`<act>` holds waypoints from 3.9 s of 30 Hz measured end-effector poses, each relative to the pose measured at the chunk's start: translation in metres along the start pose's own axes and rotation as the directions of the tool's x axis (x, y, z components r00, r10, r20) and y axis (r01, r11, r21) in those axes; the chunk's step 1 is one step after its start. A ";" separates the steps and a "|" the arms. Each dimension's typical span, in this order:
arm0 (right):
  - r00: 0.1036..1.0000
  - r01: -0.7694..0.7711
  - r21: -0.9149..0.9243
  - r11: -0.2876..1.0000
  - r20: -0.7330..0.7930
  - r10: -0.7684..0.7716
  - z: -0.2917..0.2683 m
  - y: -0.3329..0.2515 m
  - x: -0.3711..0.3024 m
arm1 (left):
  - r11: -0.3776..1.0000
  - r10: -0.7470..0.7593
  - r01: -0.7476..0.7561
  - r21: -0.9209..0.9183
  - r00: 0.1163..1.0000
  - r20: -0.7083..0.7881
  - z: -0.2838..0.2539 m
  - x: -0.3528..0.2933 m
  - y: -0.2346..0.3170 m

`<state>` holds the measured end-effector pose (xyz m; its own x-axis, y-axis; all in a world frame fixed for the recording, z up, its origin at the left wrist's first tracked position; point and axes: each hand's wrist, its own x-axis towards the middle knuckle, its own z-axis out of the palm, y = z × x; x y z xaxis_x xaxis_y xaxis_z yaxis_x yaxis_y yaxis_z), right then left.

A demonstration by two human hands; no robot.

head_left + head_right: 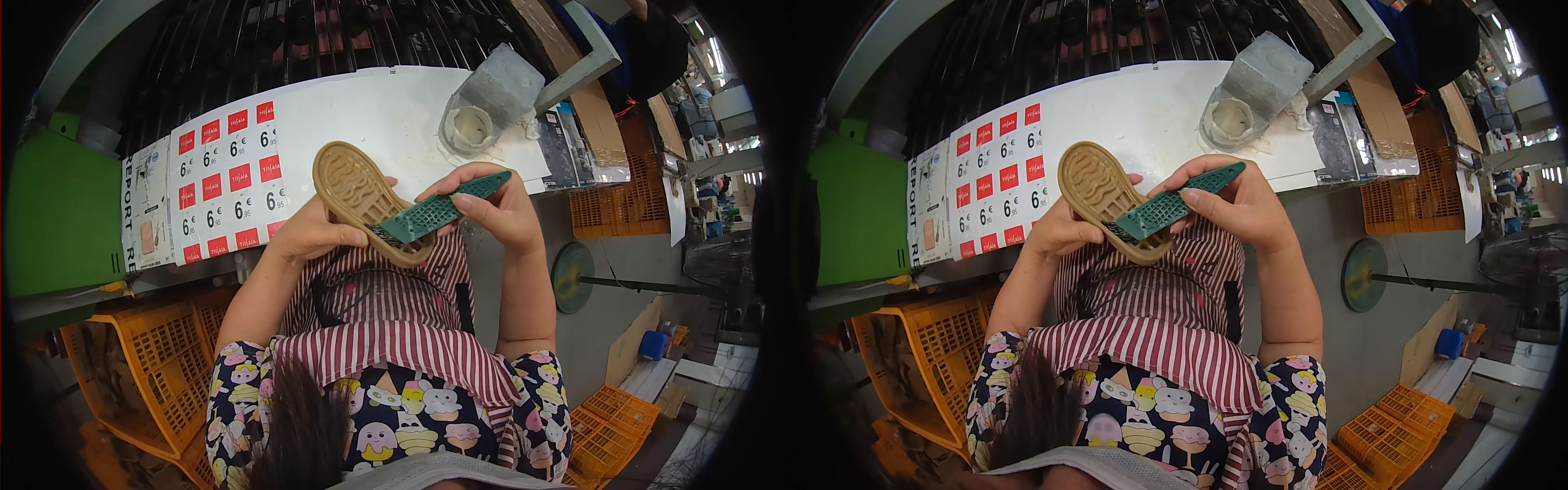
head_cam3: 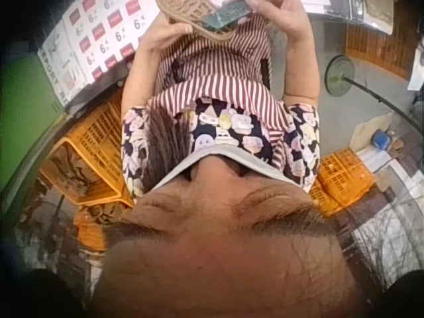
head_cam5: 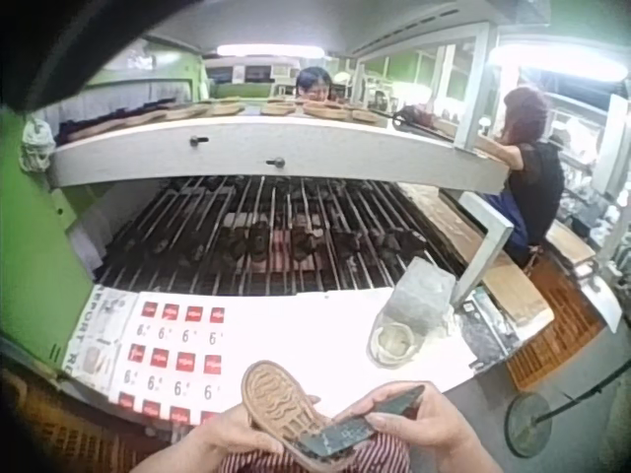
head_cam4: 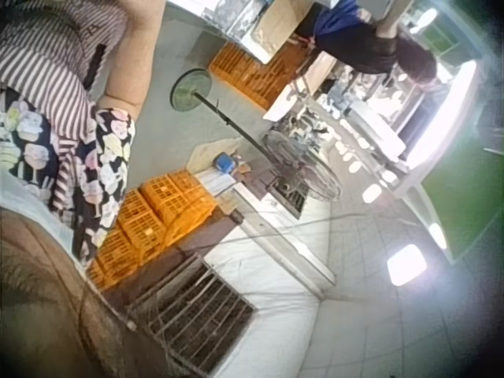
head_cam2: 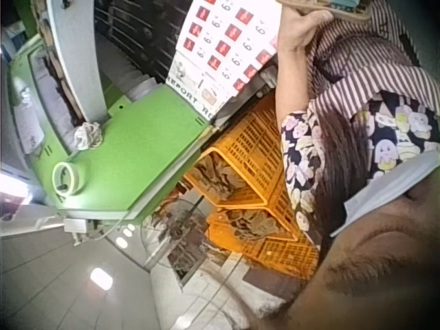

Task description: The person applies adhesive to shoe soles using a brush dipped in a container and places the shoe soles onto a conveyor belt.

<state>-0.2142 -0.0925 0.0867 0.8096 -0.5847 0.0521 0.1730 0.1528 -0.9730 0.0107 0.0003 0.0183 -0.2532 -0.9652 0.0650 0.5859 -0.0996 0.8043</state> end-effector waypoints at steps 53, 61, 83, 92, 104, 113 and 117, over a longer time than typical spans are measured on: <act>0.872 0.393 -0.768 0.506 0.137 -0.470 0.028 0.003 0.007 | 0.875 -0.141 0.086 -0.476 0.987 -0.082 -0.023 0.020 -0.017; 0.689 0.470 -0.006 0.883 -0.623 -0.371 -0.064 0.028 -0.008 | 0.787 -0.168 0.051 -0.615 0.976 -0.135 -0.052 0.027 -0.027; 0.694 0.087 0.321 0.943 -0.699 0.174 -0.123 0.089 -0.019 | 0.856 -0.136 0.022 -0.517 0.973 -0.184 -0.039 0.021 -0.033; 0.680 0.123 0.198 0.972 -0.730 0.063 -0.114 0.090 -0.016 | 0.867 -0.095 -0.009 -0.499 0.979 -0.183 -0.039 0.023 -0.031; 0.872 -0.004 -0.663 0.749 -0.369 -0.322 0.011 0.103 -0.001 | 0.958 -0.039 -0.014 -0.287 0.983 -0.179 -0.034 0.017 -0.036; 0.936 -0.047 -0.607 0.794 -0.303 -0.177 0.022 0.085 0.005 | 0.988 0.022 -0.038 -0.152 0.994 -0.109 -0.028 0.015 -0.033; 0.966 -0.054 -0.576 0.816 -0.236 -0.103 0.021 0.069 0.001 | 0.992 0.010 -0.017 -0.125 0.998 -0.056 -0.026 0.015 -0.035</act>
<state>-0.1894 -0.0659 0.0243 0.6318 -0.7690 0.0974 -0.2253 -0.3025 -0.9261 0.0062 -0.0171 -0.0241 -0.2035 -0.9783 0.0401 0.6818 -0.1122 0.7229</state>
